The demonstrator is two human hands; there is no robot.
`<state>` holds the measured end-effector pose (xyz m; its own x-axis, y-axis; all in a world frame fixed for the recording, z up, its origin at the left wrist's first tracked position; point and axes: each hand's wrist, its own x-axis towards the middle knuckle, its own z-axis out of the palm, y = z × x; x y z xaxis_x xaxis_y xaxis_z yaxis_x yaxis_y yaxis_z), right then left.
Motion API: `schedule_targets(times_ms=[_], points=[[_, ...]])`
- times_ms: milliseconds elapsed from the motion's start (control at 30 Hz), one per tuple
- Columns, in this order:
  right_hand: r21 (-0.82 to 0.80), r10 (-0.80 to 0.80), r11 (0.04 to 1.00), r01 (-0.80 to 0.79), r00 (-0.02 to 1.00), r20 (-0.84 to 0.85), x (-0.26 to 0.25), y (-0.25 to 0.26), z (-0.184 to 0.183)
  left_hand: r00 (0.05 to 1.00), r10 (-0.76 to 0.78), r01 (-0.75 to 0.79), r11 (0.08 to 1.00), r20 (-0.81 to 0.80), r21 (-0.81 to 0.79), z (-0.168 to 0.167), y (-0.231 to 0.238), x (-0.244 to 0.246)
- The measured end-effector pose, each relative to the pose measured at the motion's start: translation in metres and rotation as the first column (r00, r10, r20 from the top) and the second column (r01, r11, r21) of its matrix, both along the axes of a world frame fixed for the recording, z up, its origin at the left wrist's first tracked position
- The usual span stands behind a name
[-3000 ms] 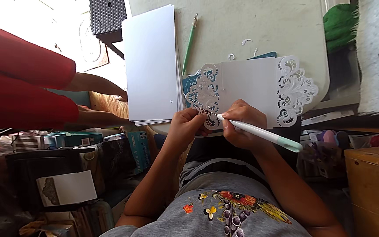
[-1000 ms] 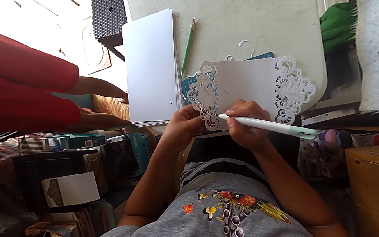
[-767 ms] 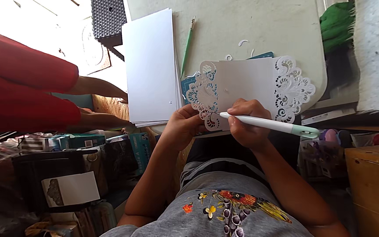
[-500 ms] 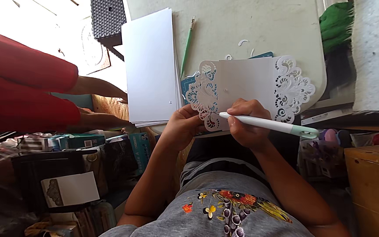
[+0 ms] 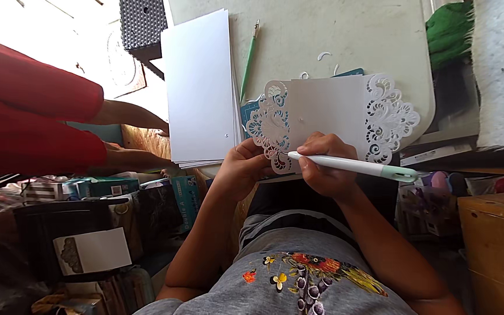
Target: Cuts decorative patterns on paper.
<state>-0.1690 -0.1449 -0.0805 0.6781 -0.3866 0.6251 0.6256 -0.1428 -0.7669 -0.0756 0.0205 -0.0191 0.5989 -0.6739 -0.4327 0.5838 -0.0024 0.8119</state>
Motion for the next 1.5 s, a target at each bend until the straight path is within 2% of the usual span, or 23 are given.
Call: schedule_targets(times_ms=[167, 333, 433, 633, 900, 1133, 1500], points=[[0.019, 0.005, 1.000, -0.005, 1.000, -0.005, 0.000, 0.000, 0.001, 0.995, -0.012, 0.010, 1.000, 0.100, 0.025, 0.002, 0.000, -0.003], [0.032, 0.016, 0.999, -0.016, 1.000, 0.002, 0.000, 0.000, 0.000, 0.972, -0.083, 0.046, 0.985, 0.219, 0.165, 0.003, 0.001, -0.004], [0.027, 0.021, 0.999, -0.021, 1.000, 0.003, 0.000, 0.000, 0.000, 0.966, -0.119, 0.071, 0.976, 0.231, 0.204, 0.005, 0.002, -0.005], [-0.002, 0.016, 1.000, -0.016, 1.000, 0.008, 0.000, -0.001, -0.001, 0.978, -0.100, 0.076, 0.988, 0.184, 0.135, 0.003, 0.007, -0.004], [-0.018, -0.004, 1.000, 0.004, 1.000, 0.027, 0.000, -0.001, -0.003, 0.990, -0.058, 0.043, 0.992, 0.125, 0.118, 0.002, 0.007, -0.006], [-0.015, -0.013, 1.000, 0.013, 1.000, 0.027, -0.001, 0.000, -0.002, 0.989, -0.053, 0.041, 0.995, 0.137, 0.090, 0.000, 0.009, -0.008], [-0.006, -0.012, 1.000, 0.012, 1.000, 0.027, -0.001, 0.000, -0.001, 0.960, -0.046, 0.006, 0.989, 0.277, 0.145, -0.001, 0.004, -0.013]])
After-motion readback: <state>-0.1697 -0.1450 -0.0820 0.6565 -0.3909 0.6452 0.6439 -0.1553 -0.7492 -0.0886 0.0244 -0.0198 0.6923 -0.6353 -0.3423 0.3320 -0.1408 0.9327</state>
